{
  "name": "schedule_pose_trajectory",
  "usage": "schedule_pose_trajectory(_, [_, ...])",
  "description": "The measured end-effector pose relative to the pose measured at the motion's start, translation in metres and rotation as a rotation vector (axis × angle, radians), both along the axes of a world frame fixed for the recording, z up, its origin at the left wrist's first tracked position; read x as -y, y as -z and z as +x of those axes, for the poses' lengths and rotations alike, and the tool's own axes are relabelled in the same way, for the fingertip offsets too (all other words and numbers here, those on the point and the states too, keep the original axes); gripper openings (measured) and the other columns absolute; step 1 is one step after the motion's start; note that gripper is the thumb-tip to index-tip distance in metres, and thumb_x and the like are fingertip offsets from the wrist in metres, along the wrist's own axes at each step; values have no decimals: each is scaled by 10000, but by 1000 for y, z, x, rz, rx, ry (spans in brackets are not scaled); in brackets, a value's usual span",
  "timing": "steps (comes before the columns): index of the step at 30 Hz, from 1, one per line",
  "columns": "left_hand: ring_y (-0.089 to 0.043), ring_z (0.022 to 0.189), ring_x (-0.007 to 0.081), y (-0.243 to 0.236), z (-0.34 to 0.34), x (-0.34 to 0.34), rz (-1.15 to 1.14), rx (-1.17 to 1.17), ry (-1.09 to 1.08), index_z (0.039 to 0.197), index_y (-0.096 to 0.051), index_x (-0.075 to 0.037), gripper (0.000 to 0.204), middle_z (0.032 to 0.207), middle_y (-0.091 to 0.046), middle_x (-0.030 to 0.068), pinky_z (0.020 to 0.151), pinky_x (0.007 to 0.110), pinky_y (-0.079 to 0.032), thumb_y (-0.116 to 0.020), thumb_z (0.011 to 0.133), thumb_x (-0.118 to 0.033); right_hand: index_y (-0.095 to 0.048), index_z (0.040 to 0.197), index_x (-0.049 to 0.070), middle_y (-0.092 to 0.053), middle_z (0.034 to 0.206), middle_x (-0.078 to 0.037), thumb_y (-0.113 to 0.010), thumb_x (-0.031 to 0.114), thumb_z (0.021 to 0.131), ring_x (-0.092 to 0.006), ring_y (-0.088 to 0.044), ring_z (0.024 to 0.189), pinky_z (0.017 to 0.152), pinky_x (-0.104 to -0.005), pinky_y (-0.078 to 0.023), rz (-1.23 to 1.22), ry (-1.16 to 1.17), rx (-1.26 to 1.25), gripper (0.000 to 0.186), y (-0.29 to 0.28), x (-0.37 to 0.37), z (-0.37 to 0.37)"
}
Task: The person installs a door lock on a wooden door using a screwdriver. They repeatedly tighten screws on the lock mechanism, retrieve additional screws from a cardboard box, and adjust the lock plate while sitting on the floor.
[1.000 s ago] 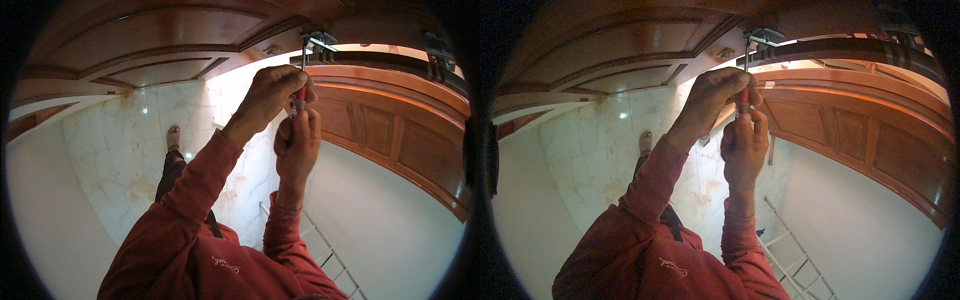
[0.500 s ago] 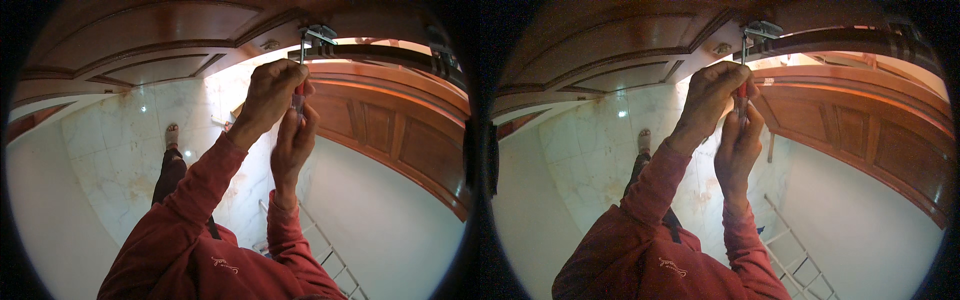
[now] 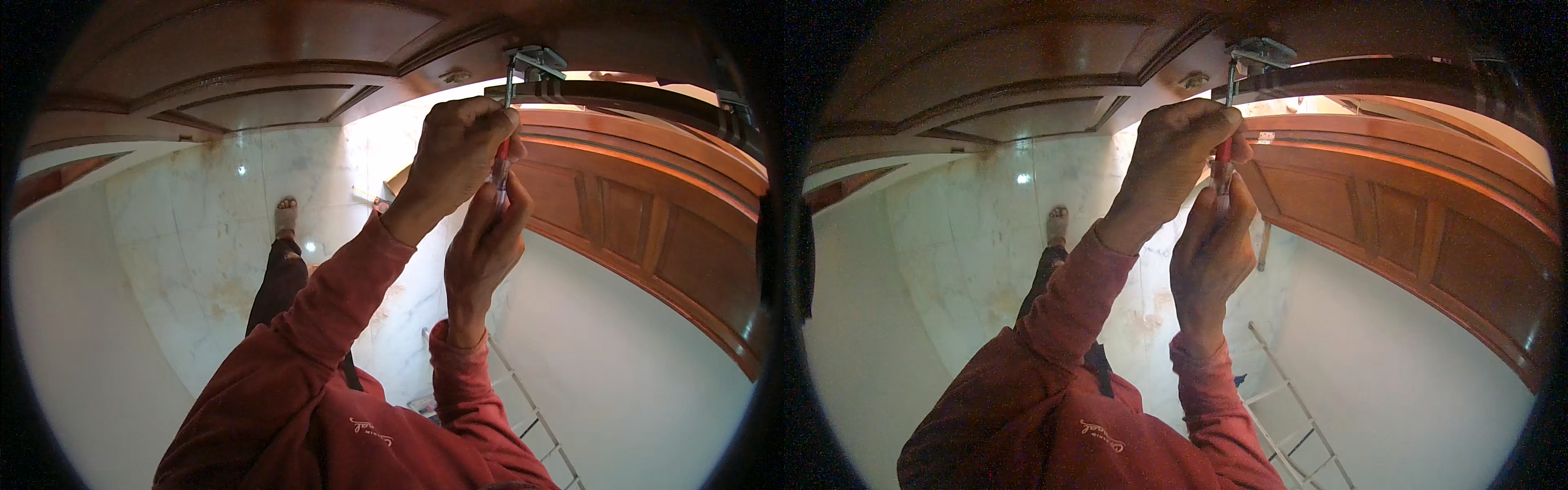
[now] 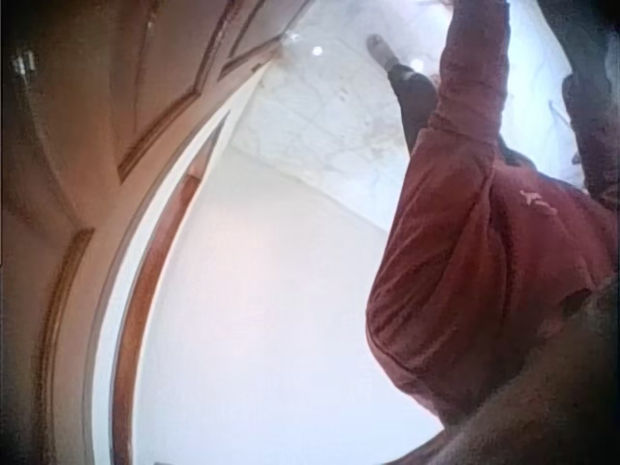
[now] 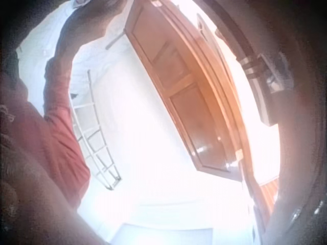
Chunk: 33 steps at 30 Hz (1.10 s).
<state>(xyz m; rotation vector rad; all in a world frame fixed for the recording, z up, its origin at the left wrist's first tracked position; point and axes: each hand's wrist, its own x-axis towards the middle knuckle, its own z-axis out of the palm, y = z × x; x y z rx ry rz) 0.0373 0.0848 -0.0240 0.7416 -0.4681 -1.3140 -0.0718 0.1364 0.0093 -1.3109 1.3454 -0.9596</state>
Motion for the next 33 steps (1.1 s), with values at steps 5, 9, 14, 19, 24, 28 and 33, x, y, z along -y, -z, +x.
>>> schedule_pose_trajectory(5, [-640,733,129,-2,4,-3,12,36,16,892,-675,-4,344,789,-676,70,691,264,-522,-575,1003,-314,-474,1316,41,-429,636,18,-391,357,1089,-33,-341,441,359,-186,-235,405,-123,761,398,2,6,-7])
schedule_pose_trajectory(9, [-648,732,126,-6,4,-3,4,111,11,855,-677,-7,333,782,-672,73,683,271,-523,-574,986,-295,-494,1265,32,-438,675,15,-295,416,1098,-36,-309,416,361,-194,-229,655,-274,1296,464,20,10,-18])
schedule_pose_trajectory(14, [-645,696,136,-7,3,0,16,178,-75,792,-688,-2,324,744,-676,75,664,281,-510,-575,953,-260,-460,1280,-10,-607,753,-81,-444,288,1078,-139,-507,502,467,-263,-388,-289,-127,-141,360,22,2,-4])
schedule_pose_trajectory(19, [-661,697,141,-15,9,-1,91,256,-30,829,-688,18,326,717,-683,85,670,284,-519,-576,958,-259,-473,1194,22,-593,711,-68,-497,205,1059,-136,-532,532,487,-264,-399,-441,-31,-469,229,24,-2,11])
schedule_pose_trajectory(24, [-686,740,156,-11,14,-2,33,236,-14,957,-654,39,332,768,-700,115,670,294,-535,-559,989,-278,-501,1175,51,-429,644,18,-409,348,1087,-27,-283,438,371,-186,-200,394,-68,800,323,-1,1,3])
schedule_pose_trajectory(28, [-683,752,165,-4,11,3,-44,5,67,958,-636,28,297,836,-713,117,677,294,-538,-568,989,-260,-513,1142,48,-462,692,15,-412,373,1083,-31,-317,452,392,-188,-226,406,-170,763,345,4,8,-5])
schedule_pose_trajectory(33, [-669,739,152,1,12,5,-48,105,26,931,-636,19,263,813,-710,112,683,286,-524,-575,979,-233,-512,1229,11,-583,744,-56,-515,231,1057,-90,-518,601,538,-242,-394,-250,-34,-330,280,15,-9,2])
